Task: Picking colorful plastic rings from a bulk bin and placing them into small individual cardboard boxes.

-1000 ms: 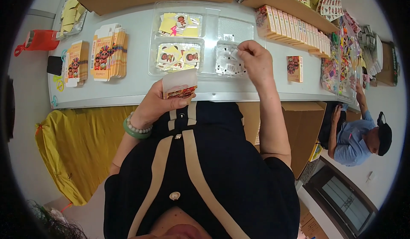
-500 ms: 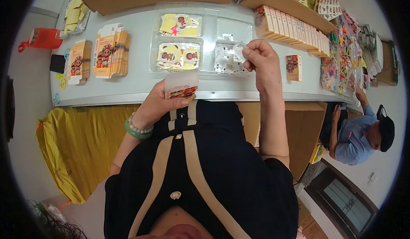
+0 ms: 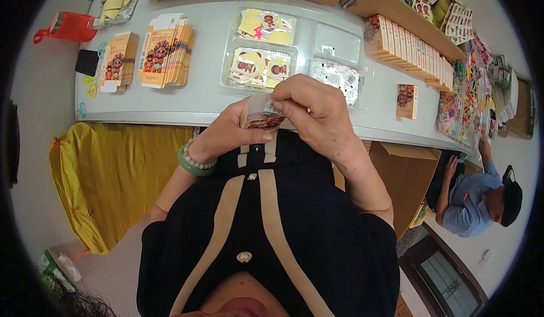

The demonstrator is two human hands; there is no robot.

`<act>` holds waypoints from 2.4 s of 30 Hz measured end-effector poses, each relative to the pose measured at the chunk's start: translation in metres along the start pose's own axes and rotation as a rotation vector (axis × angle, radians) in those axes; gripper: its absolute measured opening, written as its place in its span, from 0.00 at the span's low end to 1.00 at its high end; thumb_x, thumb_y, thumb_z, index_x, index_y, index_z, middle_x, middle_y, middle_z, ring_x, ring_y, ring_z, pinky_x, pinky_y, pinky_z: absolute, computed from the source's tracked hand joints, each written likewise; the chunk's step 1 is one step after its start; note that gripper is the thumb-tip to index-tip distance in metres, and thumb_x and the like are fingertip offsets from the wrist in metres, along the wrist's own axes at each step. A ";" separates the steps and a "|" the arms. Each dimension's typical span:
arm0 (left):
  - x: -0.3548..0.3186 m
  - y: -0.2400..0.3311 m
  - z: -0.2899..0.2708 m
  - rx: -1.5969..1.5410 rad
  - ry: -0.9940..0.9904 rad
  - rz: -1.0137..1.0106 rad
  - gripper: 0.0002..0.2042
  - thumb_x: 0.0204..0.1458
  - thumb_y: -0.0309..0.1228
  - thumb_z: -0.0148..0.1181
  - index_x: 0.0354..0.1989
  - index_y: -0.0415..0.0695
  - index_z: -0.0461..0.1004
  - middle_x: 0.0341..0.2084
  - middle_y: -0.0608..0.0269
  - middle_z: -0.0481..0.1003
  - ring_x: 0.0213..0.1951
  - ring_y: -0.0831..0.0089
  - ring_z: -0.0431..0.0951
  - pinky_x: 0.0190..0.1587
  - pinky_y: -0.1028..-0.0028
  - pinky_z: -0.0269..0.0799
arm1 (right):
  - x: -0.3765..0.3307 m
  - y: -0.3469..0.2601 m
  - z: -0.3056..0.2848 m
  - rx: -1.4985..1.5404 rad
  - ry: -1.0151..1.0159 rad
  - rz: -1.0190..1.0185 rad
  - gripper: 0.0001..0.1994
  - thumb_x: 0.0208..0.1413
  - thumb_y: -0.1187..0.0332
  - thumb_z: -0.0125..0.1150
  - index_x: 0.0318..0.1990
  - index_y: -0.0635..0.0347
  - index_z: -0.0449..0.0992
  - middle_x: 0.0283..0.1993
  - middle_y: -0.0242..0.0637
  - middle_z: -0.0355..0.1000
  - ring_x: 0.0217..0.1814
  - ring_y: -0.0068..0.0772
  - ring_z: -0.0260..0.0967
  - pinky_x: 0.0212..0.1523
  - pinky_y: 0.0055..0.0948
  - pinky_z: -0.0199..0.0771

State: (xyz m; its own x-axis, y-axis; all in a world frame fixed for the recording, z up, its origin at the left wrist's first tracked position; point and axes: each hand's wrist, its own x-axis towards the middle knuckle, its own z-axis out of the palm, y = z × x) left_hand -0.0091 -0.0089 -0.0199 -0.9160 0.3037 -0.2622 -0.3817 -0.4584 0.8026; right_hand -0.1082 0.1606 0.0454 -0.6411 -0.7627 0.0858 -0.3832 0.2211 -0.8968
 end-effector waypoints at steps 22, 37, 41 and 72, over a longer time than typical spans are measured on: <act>-0.035 0.006 -0.040 0.002 0.056 -0.089 0.28 0.43 0.25 0.68 0.54 0.38 0.65 0.44 0.64 0.72 0.46 0.78 0.70 0.52 0.76 0.66 | 0.076 0.045 0.049 -0.722 -0.286 0.160 0.13 0.48 0.69 0.54 0.43 0.58 0.71 0.40 0.43 0.70 0.41 0.46 0.71 0.41 0.41 0.70; -0.036 0.006 -0.041 -0.143 0.120 -0.039 0.28 0.42 0.27 0.69 0.53 0.37 0.65 0.45 0.62 0.72 0.47 0.76 0.71 0.52 0.75 0.66 | 0.069 0.063 0.041 -0.428 0.008 0.339 0.08 0.44 0.78 0.54 0.33 0.60 0.73 0.26 0.38 0.69 0.31 0.30 0.70 0.34 0.29 0.70; -0.037 0.006 -0.034 -0.157 0.138 -0.038 0.27 0.43 0.26 0.68 0.53 0.37 0.65 0.45 0.62 0.72 0.47 0.76 0.71 0.52 0.75 0.67 | 0.063 0.058 0.031 -0.247 -0.036 0.447 0.08 0.46 0.79 0.52 0.33 0.63 0.75 0.24 0.36 0.67 0.28 0.26 0.67 0.33 0.24 0.68; -0.031 0.003 -0.025 -0.137 0.265 -0.033 0.24 0.47 0.26 0.66 0.53 0.38 0.65 0.41 0.63 0.74 0.42 0.77 0.75 0.44 0.79 0.72 | 0.045 0.069 0.019 0.205 0.066 0.462 0.04 0.49 0.75 0.60 0.33 0.63 0.76 0.27 0.28 0.70 0.30 0.14 0.63 0.33 0.17 0.65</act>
State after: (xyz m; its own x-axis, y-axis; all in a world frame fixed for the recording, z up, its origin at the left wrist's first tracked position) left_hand 0.0146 -0.0403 -0.0223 -0.8962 0.0995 -0.4324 -0.4084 -0.5661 0.7161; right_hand -0.1511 0.1299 -0.0205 -0.7559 -0.5720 -0.3186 0.0842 0.3977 -0.9137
